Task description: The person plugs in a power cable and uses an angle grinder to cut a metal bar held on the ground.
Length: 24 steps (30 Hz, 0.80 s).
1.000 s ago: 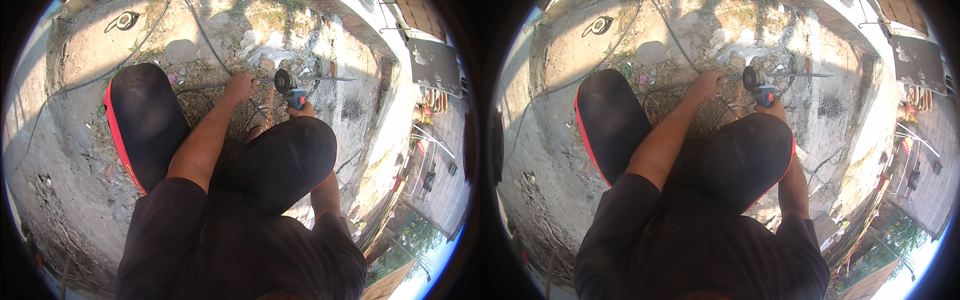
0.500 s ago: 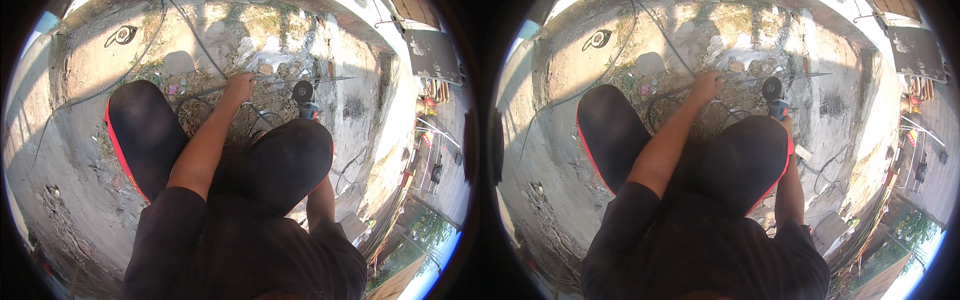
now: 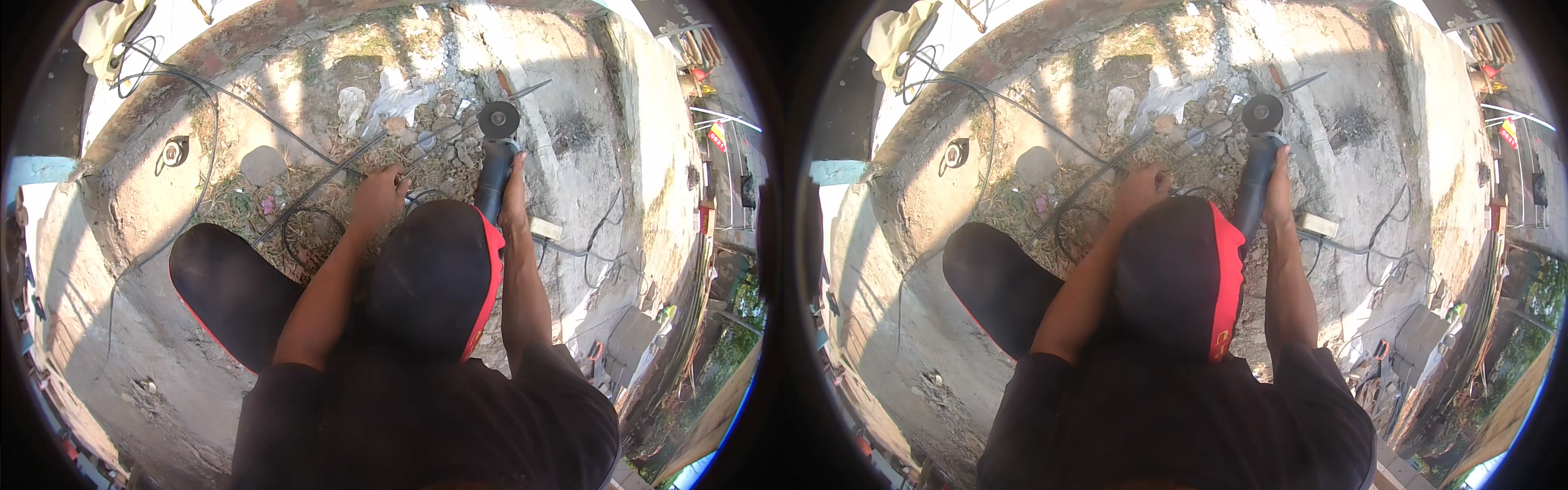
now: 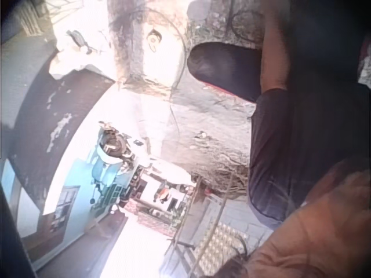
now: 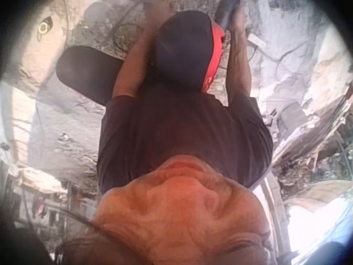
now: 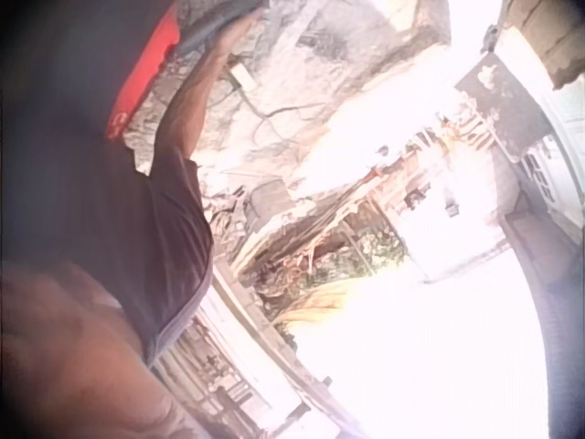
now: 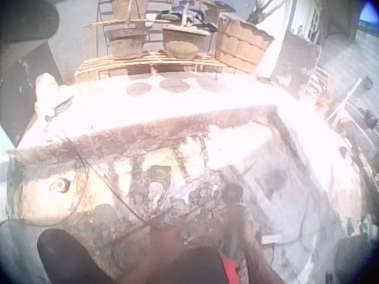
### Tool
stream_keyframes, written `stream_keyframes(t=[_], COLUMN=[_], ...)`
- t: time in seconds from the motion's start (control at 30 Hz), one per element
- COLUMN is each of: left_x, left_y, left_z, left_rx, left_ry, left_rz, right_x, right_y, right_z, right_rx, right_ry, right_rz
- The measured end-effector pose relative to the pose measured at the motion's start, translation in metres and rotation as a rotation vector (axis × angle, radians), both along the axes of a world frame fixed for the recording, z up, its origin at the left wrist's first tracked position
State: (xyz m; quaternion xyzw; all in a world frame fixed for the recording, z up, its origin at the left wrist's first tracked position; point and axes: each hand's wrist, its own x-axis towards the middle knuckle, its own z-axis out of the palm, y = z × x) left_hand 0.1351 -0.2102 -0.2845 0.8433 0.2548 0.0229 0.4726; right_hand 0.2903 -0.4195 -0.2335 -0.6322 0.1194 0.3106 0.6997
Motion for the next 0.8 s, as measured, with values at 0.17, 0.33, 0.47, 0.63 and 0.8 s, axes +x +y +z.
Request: stream_keyframes(t=[0.17, 0.33, 0.47, 0.63, 0.8], left_x=[-0.031, -0.08, -0.111, -0.104, -0.053], left_y=[0.044, 0.103, 0.102, 0.105, 0.103], left_z=[-0.024, -0.028, -0.05, -0.04, 0.008], left_rx=[0.338, 0.347, 0.513, 0.437, 0.52], left_ry=[0.126, 0.73, 0.71, 0.689, 0.291], left_rz=[0.153, 0.308, 0.216, 0.124, 0.026], right_x=[-0.004, 0.004, 0.005, 0.006, 0.006], right_y=[0.011, -0.017, -0.033, -0.068, -0.091], right_z=[0.01, 0.005, 0.009, 0.014, 0.018], right_rx=[0.113, 0.126, 0.179, 0.148, 0.183], right_ry=[0.022, 0.008, -0.056, -0.024, -0.033], right_rz=[-0.009, -0.071, -0.094, -0.213, -0.315])
